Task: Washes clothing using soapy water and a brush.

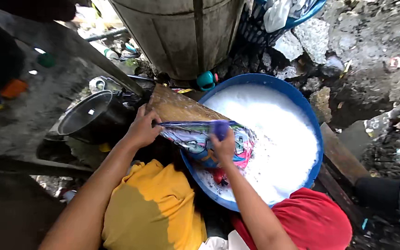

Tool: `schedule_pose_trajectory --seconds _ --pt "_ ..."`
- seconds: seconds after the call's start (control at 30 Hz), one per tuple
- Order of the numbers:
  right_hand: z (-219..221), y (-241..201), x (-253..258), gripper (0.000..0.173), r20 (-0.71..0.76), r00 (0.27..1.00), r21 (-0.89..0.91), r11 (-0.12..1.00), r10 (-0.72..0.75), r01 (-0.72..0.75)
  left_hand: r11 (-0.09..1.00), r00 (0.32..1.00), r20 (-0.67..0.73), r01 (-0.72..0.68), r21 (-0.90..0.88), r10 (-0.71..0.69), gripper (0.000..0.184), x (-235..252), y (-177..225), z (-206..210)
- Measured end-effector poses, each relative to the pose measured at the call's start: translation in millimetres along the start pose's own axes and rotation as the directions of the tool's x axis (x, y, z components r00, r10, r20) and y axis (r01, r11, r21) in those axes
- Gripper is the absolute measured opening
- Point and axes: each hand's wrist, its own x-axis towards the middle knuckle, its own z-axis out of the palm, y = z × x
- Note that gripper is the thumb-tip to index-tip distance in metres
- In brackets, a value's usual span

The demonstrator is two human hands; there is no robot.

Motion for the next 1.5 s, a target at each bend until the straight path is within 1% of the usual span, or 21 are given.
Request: schedule_pose_trajectory --seconds 0.07,0.13,0.2,0.27,0.37,0.43,0.5,0.57,0.63,0.7,0.73,0.8,0.87,0.9,1.0,1.1,1.2,1.27,1.33,1.4,1.5 --pt "-34 56 26 0.073 -0.169 0.954 0.041 0.969 0.248 -0.245 1.000 1.000 0.008 -0.001 0.000 0.001 0.016 0 1 1" --pt "-47 60 47 0.075 -0.240 0.883 0.122 0.915 0.403 -0.385 1.000 1.000 0.001 0.010 0.003 -0.010 0.016 1 3 -2" --pt "-21 11 40 0.068 -0.211 0.937 0.157 0.956 0.279 -0.249 1.000 1.000 0.002 0.020 0.009 -0.020 0.016 2 4 -1" --pt "32 -68 6 0.058 -0.092 0.996 0.117 0.993 0.007 0.003 1.000 1.000 0.009 0.017 0.024 -0.017 0.016 2 3 -1" --pt "50 -111 -19 0.055 0.095 0.958 0.031 0.963 -0.271 0.269 1.000 1.000 -0.004 -0.023 0.003 0.023 0.022 -1 1 -2" --pt "13 -61 2 0.057 0.064 0.978 0.012 0.980 -0.197 0.197 0.999 0.999 -0.016 -0.030 0.010 0.030 0.019 0 0 -1" --pt "-35 18 29 0.061 -0.070 0.995 0.012 0.997 0.076 -0.076 1.000 1.000 -0.012 -0.021 0.002 0.021 0.019 1 1 -1" --pt "-73 88 48 0.075 -0.118 0.940 0.002 0.947 0.319 -0.321 1.000 1.000 -0.008 -0.010 0.001 0.010 0.020 0 1 -1" --pt "-94 109 57 0.077 -0.047 0.941 0.009 0.942 0.334 -0.334 1.000 1.000 -0.007 -0.005 0.011 0.005 0.020 -1 5 0" --pt "-94 81 44 0.068 0.148 0.969 0.089 0.973 0.200 -0.215 1.000 1.000 -0.019 -0.002 -0.001 0.002 0.020 -1 6 -1" --pt "-86 63 26 0.063 0.300 0.950 0.156 0.978 0.090 -0.142 1.000 1.000 -0.025 -0.005 -0.011 0.005 0.019 -1 5 -2" --pt "-63 45 -17 0.060 0.631 0.771 0.167 0.986 -0.088 -0.024 1.000 0.999 -0.032 -0.013 -0.017 0.013 0.019 0 2 0" --pt "-33 61 -45 0.065 0.807 0.590 -0.033 0.995 -0.030 0.096 1.000 0.999 -0.041 -0.011 0.001 0.011 0.020 0 3 1" --pt "-20 77 -51 0.069 0.829 0.557 -0.142 0.983 0.052 0.120 1.000 0.999 -0.051 -0.011 0.010 0.012 0.019 -1 3 1" --pt "3 113 -61 0.074 0.742 0.608 -0.386 0.922 0.283 0.041 1.000 0.999 -0.048 -0.011 0.012 0.011 0.018 0 1 1" --pt "12 104 -66 0.053 0.704 0.559 -0.498 0.866 0.438 -0.051 1.000 0.999 -0.046 -0.003 0.018 0.004 0.019 -1 1 -1" --pt "-10 90 -52 0.045 0.811 0.488 -0.300 0.945 0.323 -0.127 1.000 0.999 -0.032 0.000 0.024 0.000 0.020 0 1 -1" --pt "-38 78 -41 0.042 0.883 0.470 0.144 0.959 -0.012 -0.245 1.000 1.000 -0.028 -0.004 0.030 0.005 0.020 3 0 0" --pt "-58 52 -30 0.055 0.816 0.524 0.475 0.798 -0.243 -0.371 0.999 0.999 -0.035 -0.005 0.032 0.007 0.020 3 0 0" --pt "-59 10 -19 0.052 0.680 0.703 0.596 0.715 -0.209 -0.365 0.999 1.000 -0.029 0.002 0.039 -0.001 0.020 2 0 1" --pt "-7 -70 -6 0.058 0.357 0.925 0.566 0.818 -0.132 -0.101 0.999 1.000 -0.017 0.014 0.037 -0.013 0.022 2 4 0"
